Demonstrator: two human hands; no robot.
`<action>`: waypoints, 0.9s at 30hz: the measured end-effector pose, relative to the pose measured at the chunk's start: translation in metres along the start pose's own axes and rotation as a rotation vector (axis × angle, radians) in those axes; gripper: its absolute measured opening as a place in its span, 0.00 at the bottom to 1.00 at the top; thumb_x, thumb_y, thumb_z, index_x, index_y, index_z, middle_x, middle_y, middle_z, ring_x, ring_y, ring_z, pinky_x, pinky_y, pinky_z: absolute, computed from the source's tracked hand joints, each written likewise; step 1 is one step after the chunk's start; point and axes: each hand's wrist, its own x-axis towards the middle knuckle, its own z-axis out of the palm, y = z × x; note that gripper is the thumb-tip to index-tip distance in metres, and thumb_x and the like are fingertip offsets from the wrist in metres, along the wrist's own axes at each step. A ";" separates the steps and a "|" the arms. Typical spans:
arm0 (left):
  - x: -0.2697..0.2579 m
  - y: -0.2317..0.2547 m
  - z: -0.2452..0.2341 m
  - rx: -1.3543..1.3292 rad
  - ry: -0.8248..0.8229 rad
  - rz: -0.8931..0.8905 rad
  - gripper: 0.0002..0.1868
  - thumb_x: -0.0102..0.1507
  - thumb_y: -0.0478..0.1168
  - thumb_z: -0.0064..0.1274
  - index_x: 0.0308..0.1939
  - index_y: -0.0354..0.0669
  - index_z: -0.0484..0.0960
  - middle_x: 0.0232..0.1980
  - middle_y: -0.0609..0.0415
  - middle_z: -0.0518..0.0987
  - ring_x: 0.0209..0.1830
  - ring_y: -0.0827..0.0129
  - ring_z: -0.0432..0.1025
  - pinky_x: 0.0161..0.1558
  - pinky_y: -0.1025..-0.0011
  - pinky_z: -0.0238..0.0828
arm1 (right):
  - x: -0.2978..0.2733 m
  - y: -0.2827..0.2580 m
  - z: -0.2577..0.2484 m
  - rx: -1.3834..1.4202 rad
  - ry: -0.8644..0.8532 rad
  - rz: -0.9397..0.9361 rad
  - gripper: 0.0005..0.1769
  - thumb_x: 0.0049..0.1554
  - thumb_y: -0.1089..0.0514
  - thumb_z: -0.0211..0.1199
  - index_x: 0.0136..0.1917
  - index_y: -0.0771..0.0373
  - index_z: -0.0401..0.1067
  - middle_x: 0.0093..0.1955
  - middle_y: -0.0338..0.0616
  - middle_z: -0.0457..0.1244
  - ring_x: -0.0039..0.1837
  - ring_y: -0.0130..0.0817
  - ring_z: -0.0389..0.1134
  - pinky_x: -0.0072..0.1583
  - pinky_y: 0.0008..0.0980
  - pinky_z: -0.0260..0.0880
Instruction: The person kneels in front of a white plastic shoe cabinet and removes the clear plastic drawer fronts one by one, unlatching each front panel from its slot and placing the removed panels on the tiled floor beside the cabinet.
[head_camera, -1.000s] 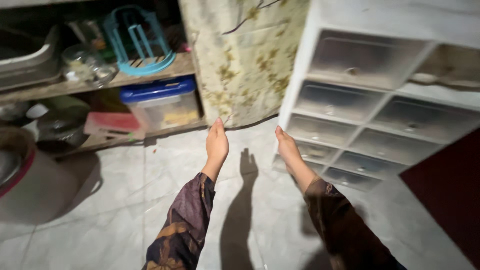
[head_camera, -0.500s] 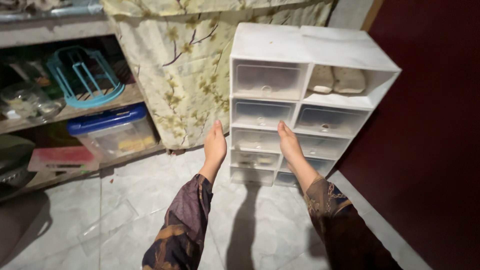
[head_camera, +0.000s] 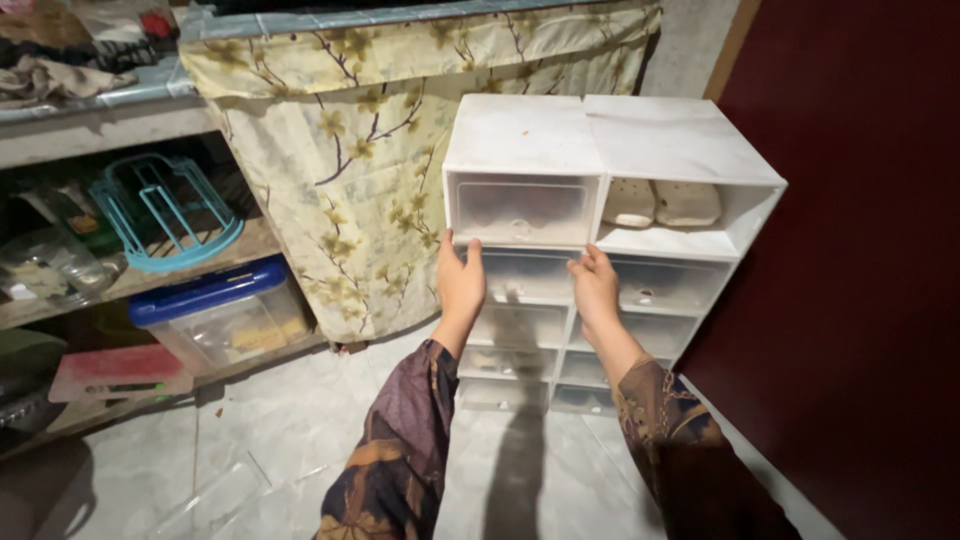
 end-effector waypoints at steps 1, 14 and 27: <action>0.004 -0.004 0.003 0.017 0.018 0.017 0.36 0.66 0.52 0.51 0.73 0.34 0.64 0.71 0.33 0.69 0.70 0.45 0.65 0.68 0.59 0.59 | 0.006 0.003 0.003 0.049 0.022 -0.003 0.34 0.58 0.60 0.61 0.77 0.63 0.59 0.73 0.53 0.60 0.71 0.38 0.63 0.66 0.31 0.61; 0.023 -0.023 0.021 0.030 0.091 0.006 0.32 0.62 0.43 0.53 0.70 0.36 0.68 0.65 0.39 0.72 0.60 0.52 0.71 0.61 0.60 0.67 | 0.031 0.003 0.024 0.315 0.132 0.097 0.27 0.52 0.67 0.59 0.65 0.59 0.60 0.53 0.37 0.62 0.51 0.28 0.64 0.51 0.34 0.68; 0.033 -0.016 0.002 -0.104 0.105 -0.101 0.22 0.63 0.44 0.53 0.59 0.39 0.75 0.51 0.46 0.81 0.50 0.60 0.76 0.55 0.65 0.70 | -0.027 -0.053 0.059 -0.431 0.031 -0.546 0.20 0.51 0.61 0.66 0.57 0.61 0.70 0.58 0.47 0.63 0.57 0.39 0.67 0.57 0.37 0.67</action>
